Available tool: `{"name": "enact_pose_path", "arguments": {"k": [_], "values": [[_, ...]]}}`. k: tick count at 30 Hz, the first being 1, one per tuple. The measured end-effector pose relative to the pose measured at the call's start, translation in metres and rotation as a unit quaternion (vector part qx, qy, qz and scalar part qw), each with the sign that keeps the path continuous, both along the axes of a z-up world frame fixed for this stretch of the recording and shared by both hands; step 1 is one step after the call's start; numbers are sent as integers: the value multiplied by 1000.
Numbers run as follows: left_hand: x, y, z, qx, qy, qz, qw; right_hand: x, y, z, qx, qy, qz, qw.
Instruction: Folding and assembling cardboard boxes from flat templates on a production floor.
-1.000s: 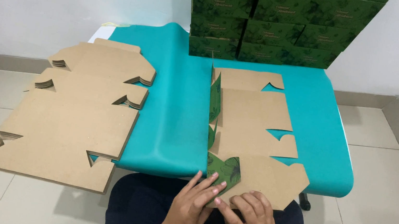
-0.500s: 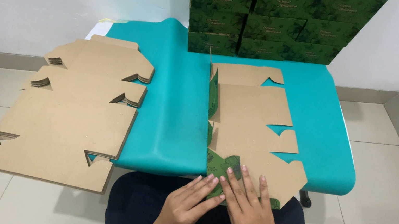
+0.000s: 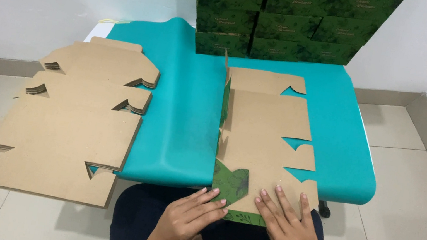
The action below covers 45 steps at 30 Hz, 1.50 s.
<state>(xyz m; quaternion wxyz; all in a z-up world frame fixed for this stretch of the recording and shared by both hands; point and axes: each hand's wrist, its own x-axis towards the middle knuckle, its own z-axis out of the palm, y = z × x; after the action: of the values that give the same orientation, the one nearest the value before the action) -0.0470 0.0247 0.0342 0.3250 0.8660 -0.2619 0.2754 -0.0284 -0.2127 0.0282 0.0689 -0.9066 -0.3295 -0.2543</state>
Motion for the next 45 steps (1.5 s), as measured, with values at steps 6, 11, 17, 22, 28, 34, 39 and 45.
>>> {"name": "enact_pose_path", "arguments": {"k": [6,11,17,22,28,34,39,45], "values": [[1,15,15,-40,14,-6,999,17,-23,10,79,123,-51,988],[29,27,18,0,-25,211,977,29,-5,24,184,171,-2,968],[68,35,26,-43,20,345,937,51,69,42,114,26,22,993],[69,45,16,-100,119,311,938,93,97,26,141,68,2,988],[63,45,16,-65,70,264,960,103,119,38,170,175,-33,969],[63,44,15,-27,19,269,962,103,125,17,87,65,-35,993],[70,45,7,47,-22,279,959,85,140,22,72,73,89,991],[73,46,2,55,-10,279,959,76,110,13,63,55,27,996]]}}
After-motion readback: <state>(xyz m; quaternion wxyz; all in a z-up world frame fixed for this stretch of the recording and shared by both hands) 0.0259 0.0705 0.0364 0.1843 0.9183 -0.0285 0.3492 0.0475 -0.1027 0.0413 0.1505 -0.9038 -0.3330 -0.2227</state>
